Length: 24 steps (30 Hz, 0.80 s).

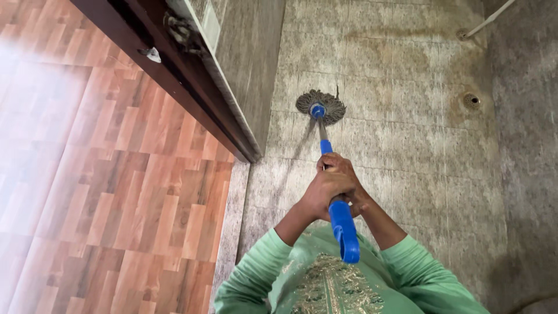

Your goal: The person is mopping the floor of a bathroom using a mop, moving it back and forth over the tiled surface.

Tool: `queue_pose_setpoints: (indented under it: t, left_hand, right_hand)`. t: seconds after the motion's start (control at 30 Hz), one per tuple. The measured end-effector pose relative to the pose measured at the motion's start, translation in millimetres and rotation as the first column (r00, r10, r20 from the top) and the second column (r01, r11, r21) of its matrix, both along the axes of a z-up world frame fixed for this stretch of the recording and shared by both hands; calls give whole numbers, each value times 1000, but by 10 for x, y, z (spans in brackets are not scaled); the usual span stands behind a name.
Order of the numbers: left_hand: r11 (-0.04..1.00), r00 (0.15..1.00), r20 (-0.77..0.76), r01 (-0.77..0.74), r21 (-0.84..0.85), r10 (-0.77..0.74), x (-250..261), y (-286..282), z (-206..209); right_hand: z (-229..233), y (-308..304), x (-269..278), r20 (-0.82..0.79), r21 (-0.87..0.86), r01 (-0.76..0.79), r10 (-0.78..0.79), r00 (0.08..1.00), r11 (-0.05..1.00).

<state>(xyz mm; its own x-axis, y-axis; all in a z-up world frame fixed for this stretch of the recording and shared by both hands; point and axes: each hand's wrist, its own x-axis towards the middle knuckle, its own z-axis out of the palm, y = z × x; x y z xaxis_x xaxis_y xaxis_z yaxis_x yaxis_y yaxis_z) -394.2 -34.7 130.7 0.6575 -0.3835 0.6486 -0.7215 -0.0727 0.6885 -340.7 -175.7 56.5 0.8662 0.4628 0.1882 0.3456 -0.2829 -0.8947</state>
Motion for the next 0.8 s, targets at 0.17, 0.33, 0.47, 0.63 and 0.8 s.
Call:
queue_pose_setpoints:
  t: [0.17,0.33,0.47,0.63,0.8]
  left_hand:
    - [996,997,55,-44,-82,48,-64,-137,-199]
    - [995,998,24,-57,-80,59,343,-309,-467]
    - [995,996,-3,-92,-39,92,997,-313,-779]
    - [989,982,-129,-134,65,141,1554,-318,-1289]
    - [979,975,-92,-205,-3,204,1560,-351,-1394]
  right_hand:
    - [-353,2,48,-318,316,63,43,947,946]
    - [-492,-207,493,42,69,-45,42,998,997]
    - [-917,-278,1266,46,36,-97,95,994,995]
    - [-1636,-371,2202,133,-190,-212,240,962,959]
    - [-1780,-391,2318,113,-187,-269,293,949,945]
